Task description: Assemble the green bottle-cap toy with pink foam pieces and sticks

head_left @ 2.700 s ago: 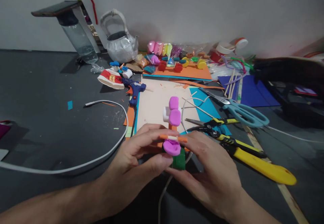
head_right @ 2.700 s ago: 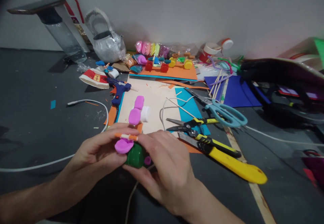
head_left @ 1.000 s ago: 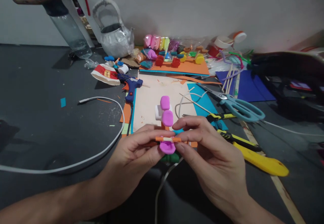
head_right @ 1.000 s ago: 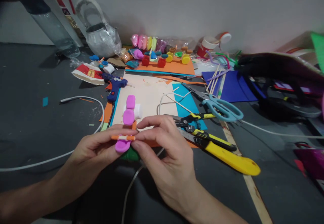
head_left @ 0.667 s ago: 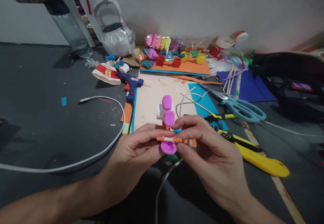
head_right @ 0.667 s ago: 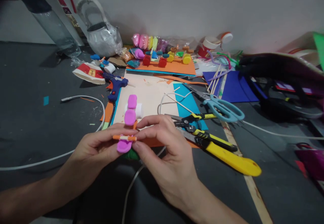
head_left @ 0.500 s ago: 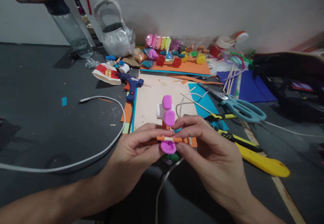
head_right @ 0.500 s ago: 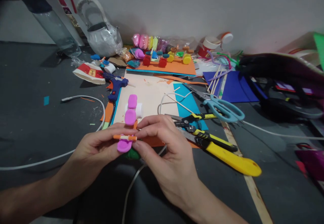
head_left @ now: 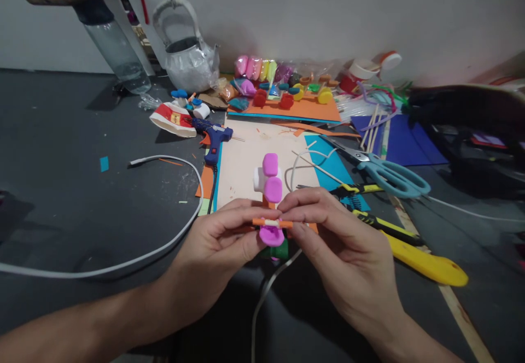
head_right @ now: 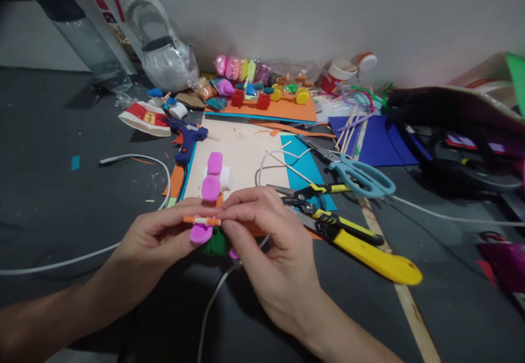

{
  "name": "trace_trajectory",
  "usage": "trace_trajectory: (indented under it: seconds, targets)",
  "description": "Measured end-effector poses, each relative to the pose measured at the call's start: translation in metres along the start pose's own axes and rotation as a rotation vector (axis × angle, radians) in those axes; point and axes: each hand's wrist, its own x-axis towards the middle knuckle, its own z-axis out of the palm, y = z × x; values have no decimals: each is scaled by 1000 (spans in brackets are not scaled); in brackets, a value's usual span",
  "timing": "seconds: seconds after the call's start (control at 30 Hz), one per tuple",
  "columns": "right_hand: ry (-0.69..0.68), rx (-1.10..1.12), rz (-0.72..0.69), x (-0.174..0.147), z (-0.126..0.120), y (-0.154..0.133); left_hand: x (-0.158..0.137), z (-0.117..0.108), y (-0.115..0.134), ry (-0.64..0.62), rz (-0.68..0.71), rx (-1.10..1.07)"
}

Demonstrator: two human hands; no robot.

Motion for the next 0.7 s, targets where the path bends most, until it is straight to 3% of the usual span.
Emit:
trace_trajectory:
  seconds: [0.23,0.4,0.7]
  targets:
    - [-40,-28,26,-1,0,-2,3,-5,-3,60,112,190]
    - [-35,22,72,0,1,-2,4,-7,-2,18,190,355]
    - [-48,57,92,0,3,0,5,-2,1,56,34,132]
